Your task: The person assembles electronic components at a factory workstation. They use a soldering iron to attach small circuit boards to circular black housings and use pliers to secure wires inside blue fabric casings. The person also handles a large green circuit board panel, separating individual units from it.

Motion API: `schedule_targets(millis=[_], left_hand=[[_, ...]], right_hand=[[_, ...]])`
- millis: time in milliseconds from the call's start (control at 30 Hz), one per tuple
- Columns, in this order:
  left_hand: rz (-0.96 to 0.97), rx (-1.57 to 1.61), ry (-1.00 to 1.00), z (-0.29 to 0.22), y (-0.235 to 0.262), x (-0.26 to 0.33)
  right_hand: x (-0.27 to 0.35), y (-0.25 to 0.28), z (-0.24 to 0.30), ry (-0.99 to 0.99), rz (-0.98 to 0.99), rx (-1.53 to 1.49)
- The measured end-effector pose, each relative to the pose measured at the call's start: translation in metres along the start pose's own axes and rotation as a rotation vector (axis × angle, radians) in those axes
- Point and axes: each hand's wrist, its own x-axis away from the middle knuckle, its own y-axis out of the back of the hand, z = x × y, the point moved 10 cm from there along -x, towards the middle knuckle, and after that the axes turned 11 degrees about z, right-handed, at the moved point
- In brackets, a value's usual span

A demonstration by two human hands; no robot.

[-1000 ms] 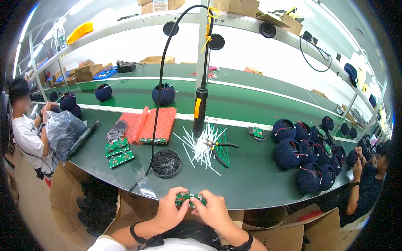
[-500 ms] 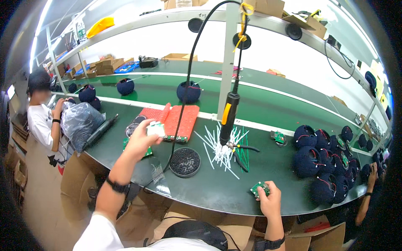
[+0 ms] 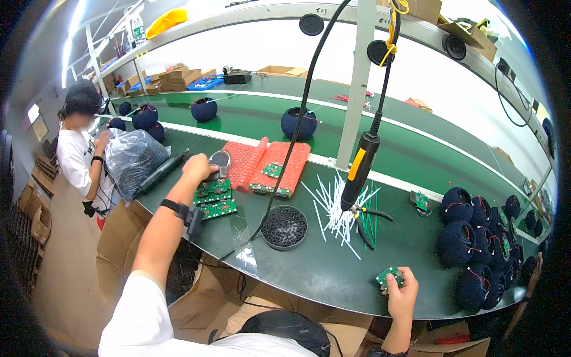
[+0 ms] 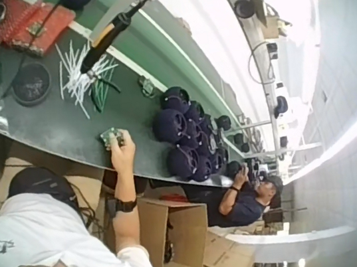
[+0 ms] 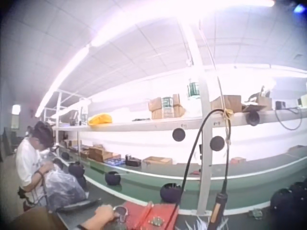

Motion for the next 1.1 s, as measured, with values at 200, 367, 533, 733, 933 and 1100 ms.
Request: schedule_targets(millis=[200,367,533,733,933,1100], left_hand=[[-0.324,0.299,-0.213,0.036,0.032,0.001],[-0.096,1.427,-0.488,-0.013,0.072,0.077],[0.548,0.906,-0.881,-0.127,0.012,0.265],[0.715,0.765,-0.901,-0.192,-0.074,0.328],[0.345,0.573,-1.074,-0.191,-0.043,0.352],[0.349,0.644,-1.216,-0.204,-0.047,0.359]], right_hand=[[-0.001,-0.004,0.002,-0.003,0.011,-0.027],[0.008,0.009,-0.002,0.066,-0.087,-0.061],[0.005,-0.008,0.014,0.055,0.002,0.062],[0.005,0.0,0.003,0.066,-0.059,0.079],[0.006,0.0,0.008,0.046,-0.071,0.083],[0.005,0.0,0.006,0.065,-0.056,0.032]])
